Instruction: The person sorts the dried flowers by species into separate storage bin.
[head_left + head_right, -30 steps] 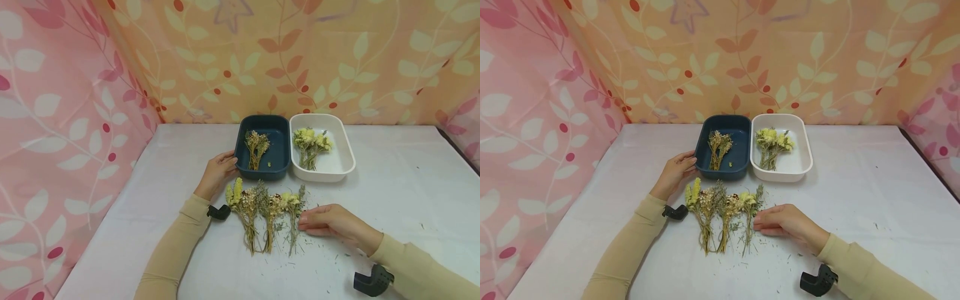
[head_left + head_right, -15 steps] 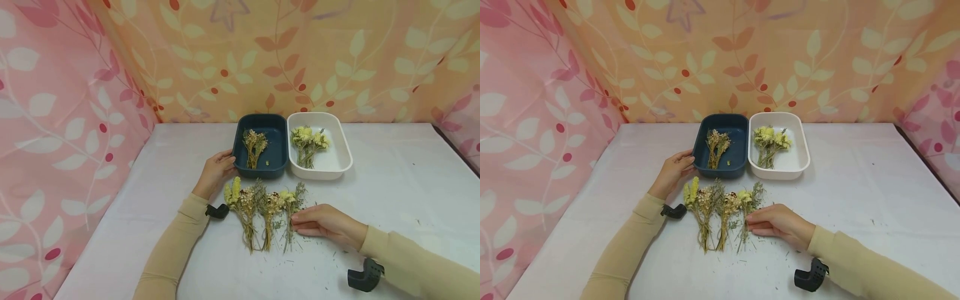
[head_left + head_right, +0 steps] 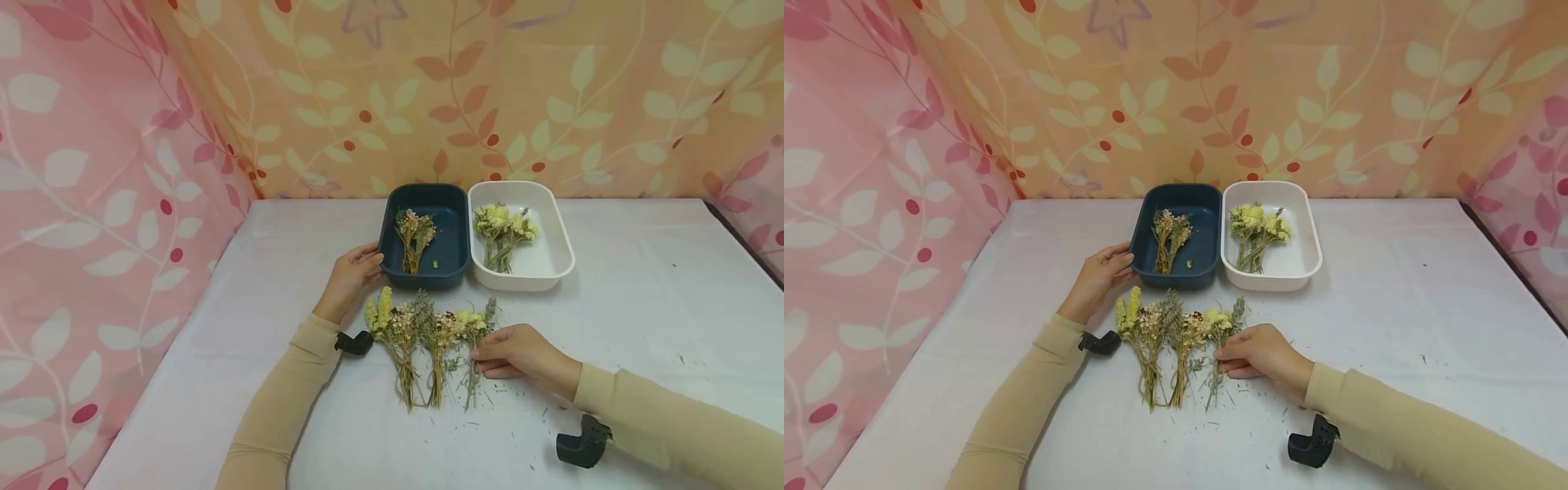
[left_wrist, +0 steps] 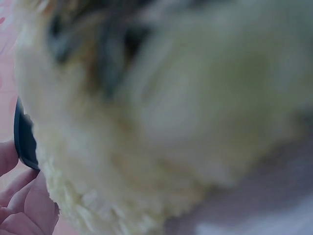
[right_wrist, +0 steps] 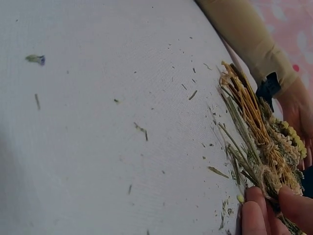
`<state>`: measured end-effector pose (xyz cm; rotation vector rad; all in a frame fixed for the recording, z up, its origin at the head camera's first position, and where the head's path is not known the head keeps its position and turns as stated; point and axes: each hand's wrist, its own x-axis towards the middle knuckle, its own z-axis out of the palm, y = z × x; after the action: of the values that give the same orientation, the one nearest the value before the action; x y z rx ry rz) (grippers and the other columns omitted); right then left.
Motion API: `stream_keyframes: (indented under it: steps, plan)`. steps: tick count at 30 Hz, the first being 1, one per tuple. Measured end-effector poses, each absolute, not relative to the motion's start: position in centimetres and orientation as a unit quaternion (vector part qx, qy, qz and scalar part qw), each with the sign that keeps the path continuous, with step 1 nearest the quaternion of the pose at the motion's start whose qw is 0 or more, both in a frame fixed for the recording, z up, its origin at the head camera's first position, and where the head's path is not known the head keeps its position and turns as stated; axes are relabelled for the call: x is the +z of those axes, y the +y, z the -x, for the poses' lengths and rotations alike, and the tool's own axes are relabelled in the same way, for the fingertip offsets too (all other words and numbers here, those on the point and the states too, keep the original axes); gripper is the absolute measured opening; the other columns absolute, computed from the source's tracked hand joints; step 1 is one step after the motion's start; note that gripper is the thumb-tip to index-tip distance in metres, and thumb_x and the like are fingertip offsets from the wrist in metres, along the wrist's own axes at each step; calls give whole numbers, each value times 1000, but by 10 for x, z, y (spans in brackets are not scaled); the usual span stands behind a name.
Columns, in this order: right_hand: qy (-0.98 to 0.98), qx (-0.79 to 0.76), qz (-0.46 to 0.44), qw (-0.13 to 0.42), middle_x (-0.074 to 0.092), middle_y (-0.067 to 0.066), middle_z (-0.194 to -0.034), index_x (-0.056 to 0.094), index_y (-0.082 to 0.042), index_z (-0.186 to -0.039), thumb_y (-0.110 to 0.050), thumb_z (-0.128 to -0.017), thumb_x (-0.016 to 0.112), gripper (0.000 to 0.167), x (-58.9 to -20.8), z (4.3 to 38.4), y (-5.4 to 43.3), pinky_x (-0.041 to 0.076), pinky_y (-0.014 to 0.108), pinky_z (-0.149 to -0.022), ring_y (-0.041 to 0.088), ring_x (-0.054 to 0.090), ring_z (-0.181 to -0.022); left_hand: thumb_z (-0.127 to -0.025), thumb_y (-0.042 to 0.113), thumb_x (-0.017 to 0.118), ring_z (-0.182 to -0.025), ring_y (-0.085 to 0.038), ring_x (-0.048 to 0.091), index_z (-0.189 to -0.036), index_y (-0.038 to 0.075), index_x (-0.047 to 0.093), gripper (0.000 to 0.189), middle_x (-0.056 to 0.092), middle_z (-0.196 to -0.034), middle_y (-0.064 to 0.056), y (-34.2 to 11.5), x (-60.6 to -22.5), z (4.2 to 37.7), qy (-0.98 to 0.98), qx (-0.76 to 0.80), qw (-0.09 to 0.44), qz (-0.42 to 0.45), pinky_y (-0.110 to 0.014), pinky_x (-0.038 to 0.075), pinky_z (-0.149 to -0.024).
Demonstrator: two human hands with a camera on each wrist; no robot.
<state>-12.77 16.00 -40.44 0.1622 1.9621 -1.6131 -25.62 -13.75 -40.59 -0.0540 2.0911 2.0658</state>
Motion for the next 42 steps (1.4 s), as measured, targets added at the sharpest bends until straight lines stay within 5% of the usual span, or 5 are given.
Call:
stream_keyframes:
  steps: [21,30,38,42]
  plan:
    - [729,-628,-43,269,77,10,-103,66,11,-118,-13,-93,69,35,-380,120,180,63,32,-80,15,75,-82,-100,21,62,-129,-28,59,-147,10,49,50,54,-147,-13,-138,-405,262,702,705,99,13,-38,52,-107]
    - [766,-601,5,228,76,1,-98,64,12,-122,-20,-92,73,45,-358,129,186,63,33,-82,8,72,-85,-100,21,62,-128,-27,60,-147,11,49,50,53,-148,-12,-139,-405,261,703,704,103,19,-37,52,-106]
    - [760,-610,9,223,76,-6,-90,68,8,-116,-16,-93,70,33,-340,151,198,62,29,-82,6,72,-82,-100,22,63,-128,-27,60,-146,12,50,50,52,-149,-11,-139,-409,258,705,700,106,27,-37,52,-106]
    - [749,-623,-6,224,77,-6,-89,75,-5,-105,-15,-94,70,16,-332,167,203,62,27,-82,6,73,-82,-100,21,62,-128,-27,60,-146,11,50,49,52,-149,-12,-139,-409,257,703,703,104,18,-37,52,-106]
